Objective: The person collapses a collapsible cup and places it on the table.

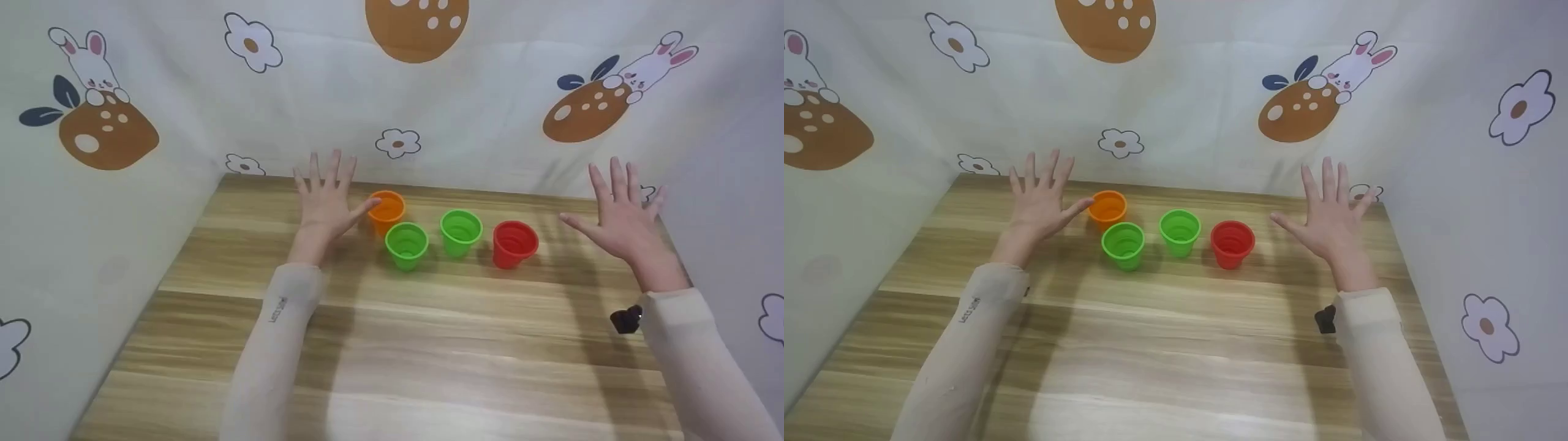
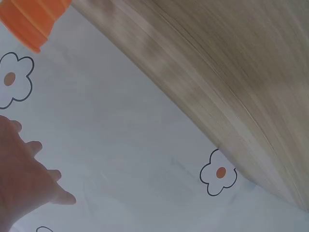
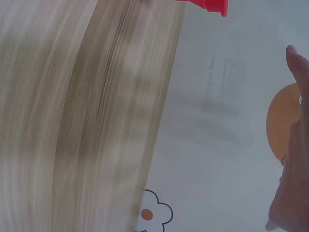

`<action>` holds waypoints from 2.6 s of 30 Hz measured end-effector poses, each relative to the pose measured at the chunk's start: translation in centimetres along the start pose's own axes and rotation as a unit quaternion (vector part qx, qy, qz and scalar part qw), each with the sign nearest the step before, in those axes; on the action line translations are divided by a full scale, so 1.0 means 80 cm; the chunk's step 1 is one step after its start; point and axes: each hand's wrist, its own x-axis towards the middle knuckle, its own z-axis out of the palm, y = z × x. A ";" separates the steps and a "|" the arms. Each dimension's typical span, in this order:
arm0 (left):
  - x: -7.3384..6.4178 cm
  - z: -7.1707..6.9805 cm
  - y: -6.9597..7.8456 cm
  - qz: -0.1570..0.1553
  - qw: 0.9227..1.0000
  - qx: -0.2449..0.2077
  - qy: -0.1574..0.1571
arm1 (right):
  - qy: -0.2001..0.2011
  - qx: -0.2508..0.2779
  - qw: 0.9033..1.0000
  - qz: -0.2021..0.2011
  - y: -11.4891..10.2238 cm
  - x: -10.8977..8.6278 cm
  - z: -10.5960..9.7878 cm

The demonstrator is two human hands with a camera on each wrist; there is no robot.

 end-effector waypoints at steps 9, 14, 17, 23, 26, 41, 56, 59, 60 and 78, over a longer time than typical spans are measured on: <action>-0.001 -0.002 0.002 0.012 1.000 -0.005 0.003 | 0.000 0.005 1.000 -0.004 -0.005 0.000 0.004; -0.003 -0.004 0.007 0.016 1.000 -0.002 0.009 | 0.000 -0.002 1.000 -0.004 -0.005 0.001 0.008; -0.004 -0.005 0.010 0.019 1.000 -0.005 0.010 | 0.002 0.001 1.000 -0.006 -0.006 0.001 0.011; -0.006 -0.006 0.016 0.028 1.000 0.005 0.007 | 0.002 0.021 1.000 -0.011 -0.008 -0.002 0.018; -0.007 -0.006 0.019 0.037 0.999 0.008 0.008 | 0.004 0.029 0.999 -0.012 -0.010 -0.003 0.021; -0.020 -0.008 0.044 0.070 0.995 -0.063 0.019 | 0.003 0.078 0.996 -0.037 -0.018 -0.014 0.035; -0.027 -0.025 0.072 0.104 0.990 -0.097 0.014 | -0.030 0.137 0.989 -0.048 -0.030 -0.019 0.049; -0.028 -0.027 0.077 0.109 0.988 -0.108 0.016 | -0.037 0.145 0.987 -0.051 -0.034 -0.020 0.052; -0.029 -0.027 0.078 0.111 0.988 -0.110 0.016 | -0.038 0.150 0.986 -0.055 -0.034 -0.020 0.054; -0.032 -0.033 0.096 0.143 0.977 -0.160 -0.004 | -0.073 0.196 0.976 -0.066 -0.049 -0.022 0.083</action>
